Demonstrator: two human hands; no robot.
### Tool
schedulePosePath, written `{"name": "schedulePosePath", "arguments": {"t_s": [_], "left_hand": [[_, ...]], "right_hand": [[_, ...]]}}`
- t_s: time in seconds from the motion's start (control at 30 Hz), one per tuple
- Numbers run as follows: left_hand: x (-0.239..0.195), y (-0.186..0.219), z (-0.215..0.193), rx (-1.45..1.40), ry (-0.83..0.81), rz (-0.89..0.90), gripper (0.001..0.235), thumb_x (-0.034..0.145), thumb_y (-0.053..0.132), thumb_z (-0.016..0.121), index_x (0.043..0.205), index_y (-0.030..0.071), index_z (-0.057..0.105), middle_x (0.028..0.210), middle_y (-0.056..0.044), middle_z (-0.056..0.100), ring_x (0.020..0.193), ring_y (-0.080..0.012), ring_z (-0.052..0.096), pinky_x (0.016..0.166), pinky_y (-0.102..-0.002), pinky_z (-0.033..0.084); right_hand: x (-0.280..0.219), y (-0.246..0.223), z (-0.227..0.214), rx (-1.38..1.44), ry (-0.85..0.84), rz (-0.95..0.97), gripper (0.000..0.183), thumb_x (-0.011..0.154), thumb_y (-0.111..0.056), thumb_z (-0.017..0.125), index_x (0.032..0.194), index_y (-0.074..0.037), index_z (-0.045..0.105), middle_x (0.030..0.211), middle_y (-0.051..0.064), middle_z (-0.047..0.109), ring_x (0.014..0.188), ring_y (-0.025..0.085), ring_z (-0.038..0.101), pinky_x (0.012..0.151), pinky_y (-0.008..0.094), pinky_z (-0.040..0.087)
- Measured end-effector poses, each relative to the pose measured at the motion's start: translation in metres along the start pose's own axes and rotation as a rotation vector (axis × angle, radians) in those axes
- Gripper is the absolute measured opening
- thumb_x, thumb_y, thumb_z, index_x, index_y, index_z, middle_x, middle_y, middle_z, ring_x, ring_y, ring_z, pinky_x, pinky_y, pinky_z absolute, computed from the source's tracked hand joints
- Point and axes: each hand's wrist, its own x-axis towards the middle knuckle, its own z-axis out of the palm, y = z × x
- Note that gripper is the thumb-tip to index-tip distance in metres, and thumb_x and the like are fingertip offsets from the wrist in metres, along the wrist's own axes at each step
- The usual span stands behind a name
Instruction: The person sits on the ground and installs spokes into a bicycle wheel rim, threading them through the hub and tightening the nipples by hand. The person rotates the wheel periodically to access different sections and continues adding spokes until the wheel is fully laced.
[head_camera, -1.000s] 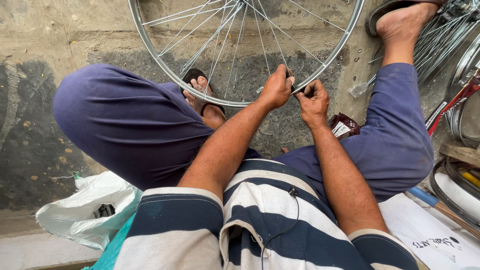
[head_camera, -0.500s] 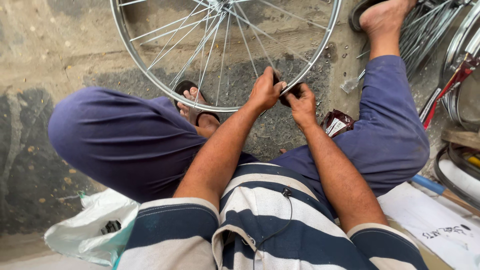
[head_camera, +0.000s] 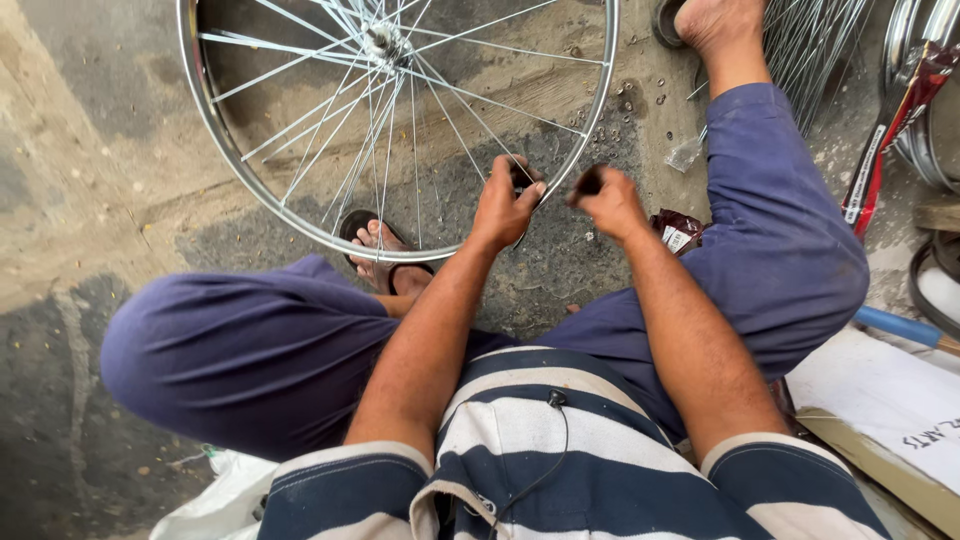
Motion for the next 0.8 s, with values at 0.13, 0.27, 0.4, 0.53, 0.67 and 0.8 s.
{"name": "schedulePosePath", "arguments": {"t_s": [0.13,0.27,0.4,0.53,0.67,0.8], "left_hand": [[0.000,0.004,-0.001,0.293,0.025,-0.122,0.041,0.092,0.021,0.077,0.120,0.006,0.050,0.098,-0.013,0.071,0.089,-0.0283,0.071,0.079,-0.042,0.056],[0.001,0.008,-0.001,0.161,0.029,-0.035,0.044,0.091,0.020,0.078,0.120,0.004,0.049,0.099,-0.014,0.071,0.090,-0.0278,0.070,0.079,-0.041,0.056],[0.001,0.011,-0.004,0.129,-0.001,-0.045,0.042,0.092,0.022,0.076,0.120,0.005,0.050,0.096,-0.013,0.072,0.088,-0.0253,0.071,0.078,-0.038,0.056],[0.001,0.016,-0.002,0.270,0.054,-0.071,0.043,0.091,0.022,0.079,0.118,0.004,0.051,0.093,-0.013,0.072,0.081,-0.0248,0.070,0.073,-0.038,0.055],[0.004,0.022,-0.002,0.041,-0.045,-0.068,0.043,0.095,0.022,0.074,0.123,0.004,0.047,0.101,-0.011,0.073,0.090,-0.0225,0.071,0.078,-0.037,0.056],[0.003,0.028,0.000,0.244,0.009,-0.151,0.044,0.093,0.025,0.077,0.119,0.004,0.048,0.095,-0.012,0.073,0.081,-0.0215,0.070,0.072,-0.036,0.055]], "right_hand": [[0.042,0.026,-0.018,0.049,0.312,0.052,0.018,0.083,-0.014,0.085,0.096,-0.008,0.074,0.091,0.004,0.075,0.082,0.015,0.071,0.076,0.032,0.058],[0.084,0.055,-0.025,0.017,0.452,0.021,0.018,0.080,-0.014,0.085,0.094,-0.007,0.077,0.083,0.005,0.075,0.076,0.019,0.072,0.072,0.035,0.057],[0.112,0.064,-0.024,-0.128,0.476,-0.037,0.019,0.083,-0.018,0.084,0.099,-0.009,0.079,0.091,0.008,0.077,0.084,0.023,0.073,0.079,0.036,0.057],[0.133,0.046,-0.023,-0.229,0.441,-0.060,0.015,0.089,-0.015,0.076,0.102,-0.012,0.080,0.100,0.010,0.075,0.092,0.027,0.070,0.084,0.041,0.053],[0.150,0.017,-0.021,-0.391,0.448,-0.171,0.011,0.089,-0.013,0.075,0.097,-0.008,0.079,0.097,0.015,0.073,0.089,0.031,0.068,0.079,0.044,0.053],[0.158,-0.005,-0.016,-0.400,0.353,-0.057,0.015,0.103,-0.013,0.072,0.093,-0.003,0.076,0.095,0.017,0.074,0.086,0.030,0.071,0.079,0.047,0.056]]}}
